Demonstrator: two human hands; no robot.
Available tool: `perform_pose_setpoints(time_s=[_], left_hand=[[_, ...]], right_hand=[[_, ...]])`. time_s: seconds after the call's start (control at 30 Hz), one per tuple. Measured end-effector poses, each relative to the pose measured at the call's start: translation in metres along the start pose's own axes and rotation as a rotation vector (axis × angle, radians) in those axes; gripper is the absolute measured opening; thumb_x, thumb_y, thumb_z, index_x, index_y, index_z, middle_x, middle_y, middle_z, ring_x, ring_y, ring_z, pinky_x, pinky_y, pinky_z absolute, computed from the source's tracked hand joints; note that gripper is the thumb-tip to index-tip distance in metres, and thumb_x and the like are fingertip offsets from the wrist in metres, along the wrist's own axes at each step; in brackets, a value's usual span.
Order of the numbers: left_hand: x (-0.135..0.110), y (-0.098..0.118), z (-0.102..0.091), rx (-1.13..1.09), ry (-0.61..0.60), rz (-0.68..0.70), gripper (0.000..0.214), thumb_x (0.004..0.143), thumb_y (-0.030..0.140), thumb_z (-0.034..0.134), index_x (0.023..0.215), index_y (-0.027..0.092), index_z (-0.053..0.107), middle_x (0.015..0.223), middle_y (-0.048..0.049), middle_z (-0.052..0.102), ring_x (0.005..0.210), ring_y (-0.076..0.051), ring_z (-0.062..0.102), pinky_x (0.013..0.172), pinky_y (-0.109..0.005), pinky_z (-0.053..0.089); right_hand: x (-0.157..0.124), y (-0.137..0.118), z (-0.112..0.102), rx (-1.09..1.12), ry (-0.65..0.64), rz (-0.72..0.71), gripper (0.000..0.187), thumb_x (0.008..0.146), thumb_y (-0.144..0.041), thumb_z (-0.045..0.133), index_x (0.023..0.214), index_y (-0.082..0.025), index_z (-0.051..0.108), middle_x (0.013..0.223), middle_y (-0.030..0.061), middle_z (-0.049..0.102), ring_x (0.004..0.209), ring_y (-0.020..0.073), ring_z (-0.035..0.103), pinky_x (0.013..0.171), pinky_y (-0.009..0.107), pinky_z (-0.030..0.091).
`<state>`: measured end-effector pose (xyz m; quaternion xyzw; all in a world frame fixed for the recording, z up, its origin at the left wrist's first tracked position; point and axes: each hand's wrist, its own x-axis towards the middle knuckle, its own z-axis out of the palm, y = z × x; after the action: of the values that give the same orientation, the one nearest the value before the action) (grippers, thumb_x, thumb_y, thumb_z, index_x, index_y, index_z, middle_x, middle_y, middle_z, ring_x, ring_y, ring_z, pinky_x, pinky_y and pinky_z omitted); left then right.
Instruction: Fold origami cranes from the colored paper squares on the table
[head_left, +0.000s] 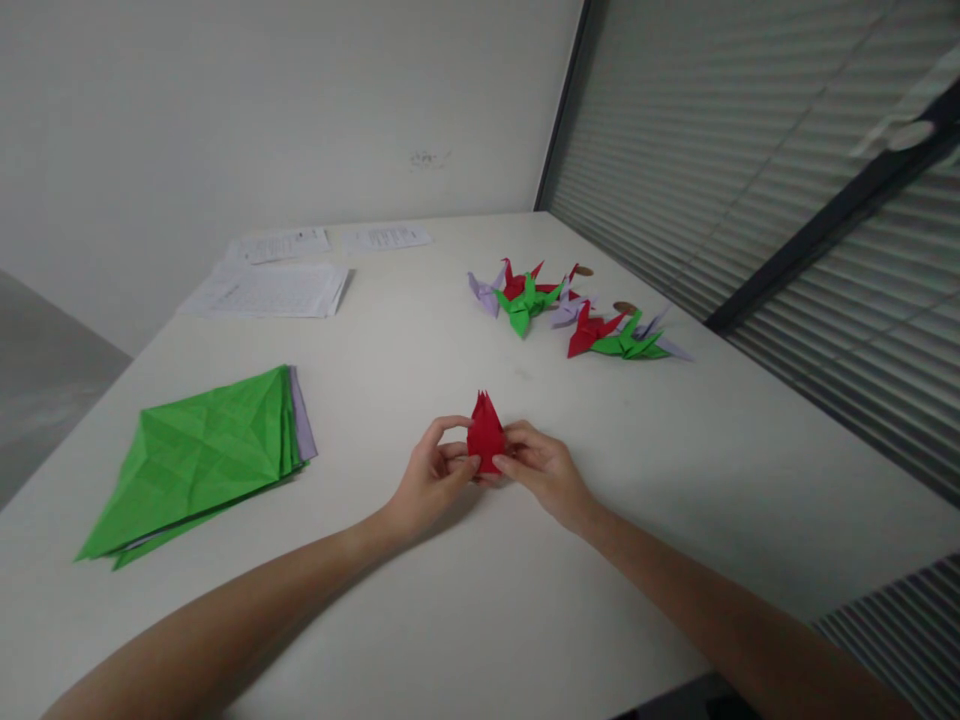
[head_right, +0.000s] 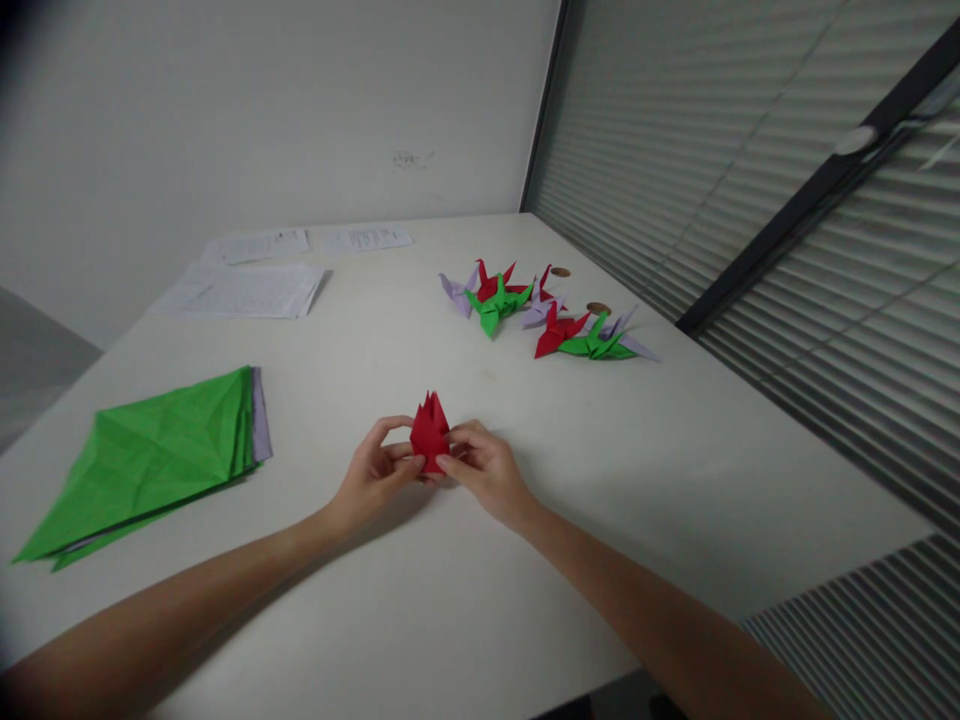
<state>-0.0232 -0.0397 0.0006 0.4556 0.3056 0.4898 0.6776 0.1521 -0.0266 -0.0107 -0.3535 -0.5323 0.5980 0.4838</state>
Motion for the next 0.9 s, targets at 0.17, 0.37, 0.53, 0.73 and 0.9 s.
perform_pose_setpoints(time_s=[0.17,0.37,0.53,0.73,0.9], left_hand=[[0.0037,0.0005,-0.0022,0.014,0.031,-0.006,0.035,0.074,0.038,0.079,0.089,0.014,0.058,0.081,-0.0069,0.074,0.069,-0.018,0.072,0.069,-0.032,0.058],[0.0027,-0.0003,-0.0051,-0.039,0.096,-0.074,0.029,0.077,0.04,0.072,0.085,0.012,0.068,0.081,-0.0072,0.072,0.072,-0.019,0.07,0.071,-0.033,0.057],[0.0032,-0.0033,-0.0059,0.069,0.101,-0.045,0.025,0.076,0.036,0.073,0.084,0.013,0.068,0.081,-0.0063,0.071,0.072,-0.016,0.066,0.069,-0.028,0.052],[0.0032,-0.0051,-0.0041,0.163,0.079,-0.008,0.029,0.073,0.023,0.074,0.098,0.015,0.061,0.079,-0.0041,0.07,0.06,-0.01,0.06,0.056,-0.02,0.043],[0.0018,-0.0054,-0.0037,0.169,0.064,-0.005,0.035,0.076,0.028,0.075,0.103,0.017,0.056,0.084,-0.0054,0.072,0.067,-0.012,0.063,0.063,-0.023,0.047]], right_hand=[[-0.0005,0.0018,-0.0021,-0.038,-0.011,-0.019,0.015,0.077,-0.036,0.075,0.087,-0.026,0.076,0.095,0.003,0.056,0.086,0.0154,0.06,0.077,0.032,0.056],[0.0,0.0011,-0.0046,-0.095,-0.015,-0.052,0.014,0.077,-0.04,0.074,0.085,-0.029,0.078,0.094,0.0034,0.058,0.087,0.0165,0.06,0.077,0.033,0.055],[0.0002,-0.0014,-0.0052,-0.184,-0.018,-0.092,0.02,0.084,-0.042,0.066,0.087,-0.027,0.078,0.091,0.0043,0.058,0.084,0.0165,0.059,0.074,0.032,0.053],[0.0011,0.0034,-0.0014,-0.15,0.042,-0.082,0.018,0.076,-0.038,0.075,0.083,-0.023,0.068,0.083,0.0017,0.06,0.077,0.0154,0.06,0.07,0.03,0.051],[0.0005,0.004,0.0024,-0.04,0.067,-0.045,0.041,0.073,-0.033,0.078,0.105,-0.026,0.054,0.084,-0.0011,0.062,0.074,0.0139,0.061,0.07,0.029,0.052]])
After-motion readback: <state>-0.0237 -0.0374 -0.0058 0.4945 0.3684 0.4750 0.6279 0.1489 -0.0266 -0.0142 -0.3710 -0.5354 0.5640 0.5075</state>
